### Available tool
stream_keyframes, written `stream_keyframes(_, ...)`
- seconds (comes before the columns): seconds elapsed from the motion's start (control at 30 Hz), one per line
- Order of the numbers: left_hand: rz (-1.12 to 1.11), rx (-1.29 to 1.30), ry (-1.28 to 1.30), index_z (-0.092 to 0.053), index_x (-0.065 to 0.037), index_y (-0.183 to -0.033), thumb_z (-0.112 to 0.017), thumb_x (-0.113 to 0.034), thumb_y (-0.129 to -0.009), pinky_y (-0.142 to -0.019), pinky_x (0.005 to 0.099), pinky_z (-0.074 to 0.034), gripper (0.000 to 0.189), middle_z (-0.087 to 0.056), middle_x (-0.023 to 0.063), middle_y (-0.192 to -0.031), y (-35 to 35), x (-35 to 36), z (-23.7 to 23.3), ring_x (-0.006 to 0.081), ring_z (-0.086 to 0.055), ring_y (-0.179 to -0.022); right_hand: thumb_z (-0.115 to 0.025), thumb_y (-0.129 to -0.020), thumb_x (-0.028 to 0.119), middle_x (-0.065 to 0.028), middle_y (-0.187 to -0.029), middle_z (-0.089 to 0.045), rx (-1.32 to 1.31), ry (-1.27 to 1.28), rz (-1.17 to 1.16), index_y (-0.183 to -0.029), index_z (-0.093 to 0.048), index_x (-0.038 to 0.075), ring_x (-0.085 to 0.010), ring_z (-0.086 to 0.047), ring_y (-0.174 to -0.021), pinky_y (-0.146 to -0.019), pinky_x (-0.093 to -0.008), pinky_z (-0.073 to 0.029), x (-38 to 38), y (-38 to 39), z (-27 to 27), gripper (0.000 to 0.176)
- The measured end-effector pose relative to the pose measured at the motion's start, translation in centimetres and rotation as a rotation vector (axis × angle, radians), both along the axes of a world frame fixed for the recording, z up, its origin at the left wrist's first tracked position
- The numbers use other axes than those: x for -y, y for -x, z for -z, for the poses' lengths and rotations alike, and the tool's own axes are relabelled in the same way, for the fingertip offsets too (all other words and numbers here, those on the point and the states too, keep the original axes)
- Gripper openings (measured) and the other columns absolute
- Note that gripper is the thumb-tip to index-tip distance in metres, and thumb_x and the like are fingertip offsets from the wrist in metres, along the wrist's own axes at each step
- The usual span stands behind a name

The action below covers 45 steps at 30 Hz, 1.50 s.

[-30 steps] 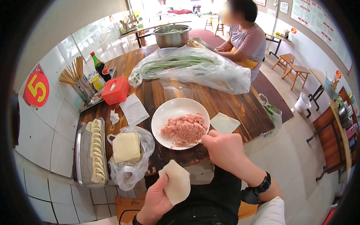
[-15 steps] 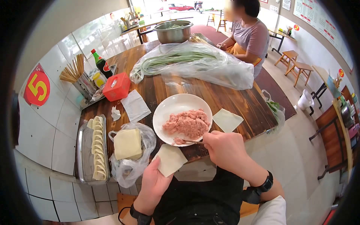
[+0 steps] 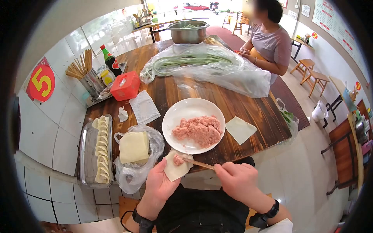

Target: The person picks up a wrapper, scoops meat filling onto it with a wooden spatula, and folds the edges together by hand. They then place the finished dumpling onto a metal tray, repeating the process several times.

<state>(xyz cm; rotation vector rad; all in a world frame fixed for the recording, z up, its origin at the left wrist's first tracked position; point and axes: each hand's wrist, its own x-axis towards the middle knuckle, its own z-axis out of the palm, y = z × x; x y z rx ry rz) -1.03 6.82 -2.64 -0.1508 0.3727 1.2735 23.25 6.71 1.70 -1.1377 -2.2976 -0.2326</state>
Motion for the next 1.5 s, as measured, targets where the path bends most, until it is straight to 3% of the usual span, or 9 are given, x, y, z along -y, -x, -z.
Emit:
stream_keyframes(0.13, 0.003, -0.142, -0.019, -0.03, -0.001, -0.15, -0.035, -0.02, -0.108, -0.117, 0.0501, -0.037, 0.047, -0.043, 0.017, -0.15, -0.1, 1.4, -1.7, 0.0317, -0.046, -0.137, -0.069, -0.082, 0.002, -0.0001, -0.074, -0.062, -0.201, 0.177, -0.015, -0.095, -0.067, 0.01, -0.0143, -0.062, -0.06, -0.054, -0.0297, -0.046, -0.4, -0.4, -0.8, 0.015)
stream_keyframes(0.23, 0.03, -0.049, -0.085, -0.035, -0.004, -0.149, -0.037, -0.023, -0.108, -0.116, 0.0516, -0.037, 0.046, -0.046, 0.0157, -0.148, -0.8, 2.5, -2.4, 0.0323, -0.047, -0.136, -0.063, -0.098, 0.008, 0.0003, -0.085, -0.065, -0.931, 1.008, 0.017, -0.109, -0.062, 0.004, -0.004, -0.058, -0.077, -0.065, -0.0267, -0.049, -0.6, 1.9, -0.1, 0.011)
stream_keyframes(0.37, -0.002, -0.107, -0.092, -0.033, -0.006, -0.151, -0.039, -0.023, -0.107, -0.116, 0.0511, -0.036, 0.047, -0.045, 0.0132, -0.15, -2.1, 2.7, -3.0, 0.0303, -0.046, -0.138, -0.064, -0.098, 0.012, 0.0009, -0.099, -0.065, -1.368, 1.217, -0.152, -0.114, -0.062, -0.001, -0.0042, -0.056, -0.088, -0.079, -0.0234, -0.047, -0.7, 5.7, 1.7, 0.02)
stream_keyframes(0.6, -0.105, -0.421, -0.251, -0.026, -0.008, -0.155, -0.04, -0.023, -0.108, -0.118, 0.0457, -0.034, 0.051, -0.041, 0.0112, -0.151, -2.9, 2.1, -3.3, 0.0263, -0.041, -0.141, -0.066, -0.094, 0.005, 0.0021, -0.086, -0.063, -1.3, 0.948, -0.006, -0.101, -0.07, 0.001, -0.0045, -0.055, -0.073, -0.064, -0.0213, -0.043, -0.6, 7.3, 1.4, 0.009)
stream_keyframes(0.7, -0.105, -0.396, -0.276, -0.024, -0.009, -0.156, -0.04, -0.027, -0.108, -0.12, 0.0449, -0.032, 0.054, -0.04, 0.0113, -0.153, -3.1, 1.6, -3.1, 0.0261, -0.039, -0.143, -0.075, -0.073, 0.005, -0.0061, -0.078, -0.064, -0.703, 0.228, -0.14, -0.1, -0.074, 0.011, -0.0173, -0.062, -0.06, -0.049, -0.027, -0.047, -0.4, 7.9, 0.7, 0.027)
stream_keyframes(0.8, -0.117, -0.3, -0.307, -0.022, -0.007, -0.156, -0.039, -0.031, -0.108, -0.121, 0.0442, -0.031, 0.056, -0.037, 0.0119, -0.155, -3.2, 1.5, -2.6, 0.0258, -0.038, -0.143, -0.076, -0.071, 0.009, -0.0018, -0.08, -0.064, -0.422, 0.017, -0.183, -0.099, -0.074, 0.013, -0.0176, -0.061, -0.056, -0.048, -0.0279, -0.047, -0.4, 8.8, 0.7, 0.029)
stream_keyframes(0.97, -0.15, -0.23, -0.345, -0.022, -0.003, -0.155, -0.04, -0.032, -0.108, -0.12, 0.0421, -0.032, 0.058, -0.035, 0.0147, -0.156, -2.8, 1.5, -2.0, 0.0254, -0.039, -0.142, -0.077, -0.072, 0.013, -0.0011, -0.082, -0.065, -0.336, 0.068, -0.169, -0.102, -0.075, 0.014, -0.0178, -0.061, -0.056, -0.05, -0.0283, -0.049, -0.3, 9.1, 0.6, 0.03)
stream_keyframes(1.07, -0.148, -0.403, -0.287, -0.026, -0.002, -0.153, -0.044, -0.027, -0.108, -0.12, 0.0413, -0.034, 0.055, -0.039, 0.0162, -0.154, -2.4, 1.6, -2.6, 0.0247, -0.043, -0.14, -0.078, -0.08, 0.016, -0.0055, -0.085, -0.067, -0.56, 0.357, -0.202, -0.105, -0.075, 0.011, -0.0197, -0.066, -0.064, -0.057, -0.0303, -0.053, -0.6, 7.4, -1.4, 0.025)
stream_keyframes(1.5, -0.022, -0.499, -0.206, -0.038, 0.001, -0.148, -0.046, -0.016, -0.106, -0.117, 0.0431, -0.036, 0.046, -0.047, 0.0159, -0.15, -2.1, 1.5, -3.3, 0.029, -0.047, -0.138, -0.08, -0.079, 0.02, -0.0037, -0.077, -0.065, -0.248, 0.114, 0.149, -0.089, -0.073, 0.012, -0.0251, -0.065, -0.061, -0.053, -0.0349, -0.049, -3.8, 2.1, -2.0, 0.014)
